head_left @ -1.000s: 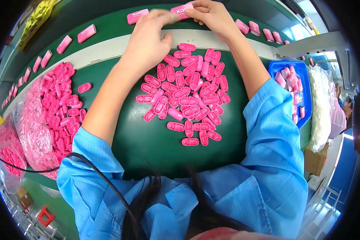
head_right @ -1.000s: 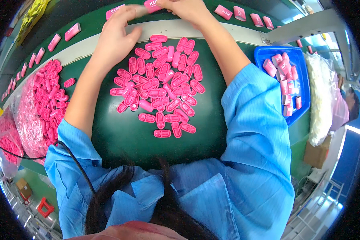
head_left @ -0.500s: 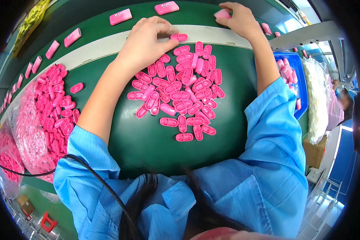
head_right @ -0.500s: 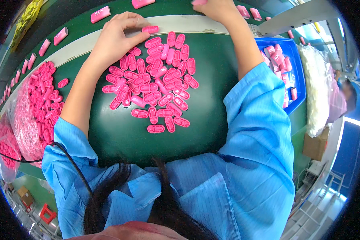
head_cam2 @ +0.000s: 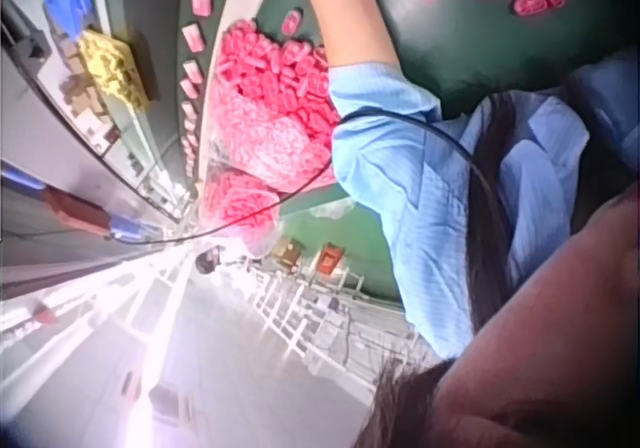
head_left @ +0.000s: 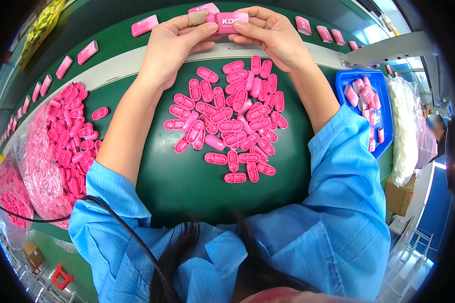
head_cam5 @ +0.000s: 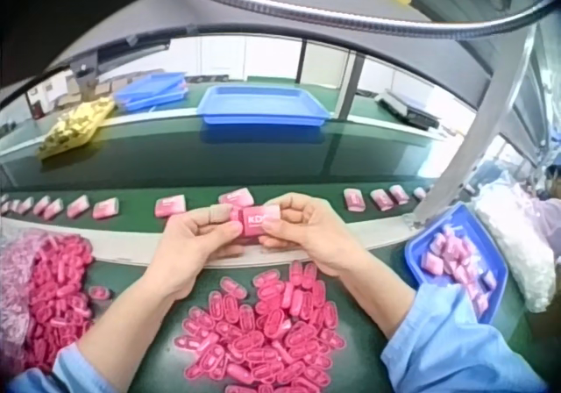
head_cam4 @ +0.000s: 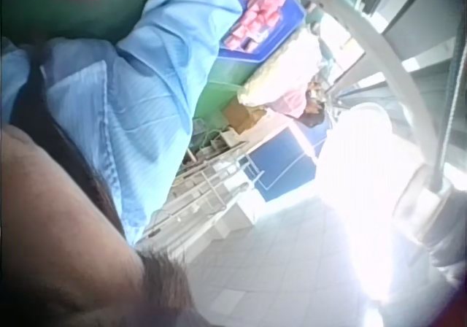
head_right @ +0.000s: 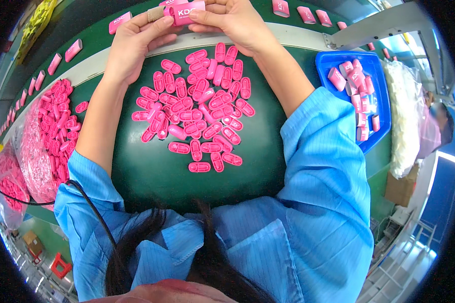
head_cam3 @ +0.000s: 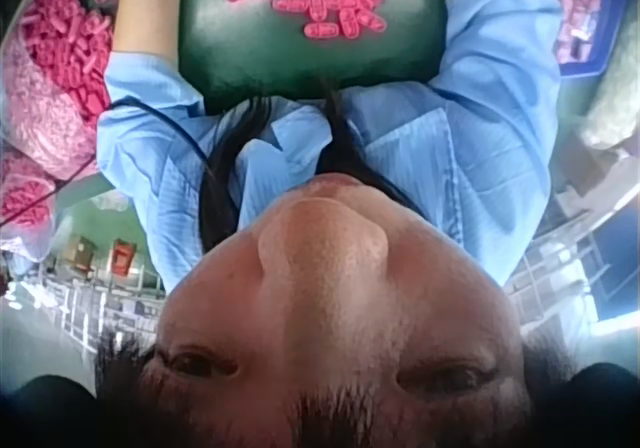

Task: The person assembles pink plastic capsule components by hand. They pick up two halves from a pile on a green table, press them together to form a complete capsule, and place the finished unit into a blue tray. The process is repeated continuously throughout the video.

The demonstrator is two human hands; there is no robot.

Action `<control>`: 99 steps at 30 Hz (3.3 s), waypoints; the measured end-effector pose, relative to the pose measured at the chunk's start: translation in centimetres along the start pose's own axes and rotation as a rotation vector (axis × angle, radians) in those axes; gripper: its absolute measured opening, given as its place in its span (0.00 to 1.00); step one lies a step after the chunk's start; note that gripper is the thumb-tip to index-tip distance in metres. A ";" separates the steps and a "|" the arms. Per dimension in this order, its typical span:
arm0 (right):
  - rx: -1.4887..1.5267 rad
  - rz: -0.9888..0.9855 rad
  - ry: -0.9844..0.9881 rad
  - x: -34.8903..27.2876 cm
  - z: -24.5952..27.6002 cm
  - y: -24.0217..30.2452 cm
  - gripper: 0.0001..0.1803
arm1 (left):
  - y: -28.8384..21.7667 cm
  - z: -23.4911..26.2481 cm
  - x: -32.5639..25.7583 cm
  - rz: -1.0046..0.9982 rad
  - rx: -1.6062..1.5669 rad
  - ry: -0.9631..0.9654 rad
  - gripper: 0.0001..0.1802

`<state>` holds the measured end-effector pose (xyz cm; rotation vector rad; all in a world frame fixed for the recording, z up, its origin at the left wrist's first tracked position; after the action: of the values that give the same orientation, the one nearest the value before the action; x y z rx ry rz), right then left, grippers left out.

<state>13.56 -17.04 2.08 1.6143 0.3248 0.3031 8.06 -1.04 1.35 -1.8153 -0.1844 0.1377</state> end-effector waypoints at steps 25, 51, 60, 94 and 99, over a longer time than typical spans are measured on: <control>-0.235 0.302 -0.073 -1.5 -1.3 2.5 0.12 | -3.7 -2.6 -3.8 -0.580 0.940 -0.158 0.26; -0.315 0.095 -0.125 0.8 2.8 3.0 0.14 | -1.7 -1.3 -1.4 -0.282 0.714 0.054 0.16; -0.035 -0.022 0.028 -0.6 -0.5 0.0 0.16 | 0.1 0.7 0.2 -0.053 0.235 -0.055 0.20; -0.325 0.099 -0.109 2.3 -0.3 0.9 0.13 | -4.7 -1.4 -3.5 -0.631 1.033 -0.094 0.20; -0.524 0.169 -0.188 6.5 3.2 0.6 0.18 | -3.5 -2.3 -4.9 -0.577 1.193 0.257 0.15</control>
<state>20.79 -17.51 2.42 1.1415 -0.0395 0.3297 3.47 -3.35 5.32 -0.5371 -0.3411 -0.3391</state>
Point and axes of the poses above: each hand's wrist, its own x-axis towards the middle knuckle, its own z-axis out of the back of the hand, y = z × x, the point moved 7 cm from there along x, towards the middle knuckle, and after that the axes turned 12 degrees about -y, right-handed, at the moved point
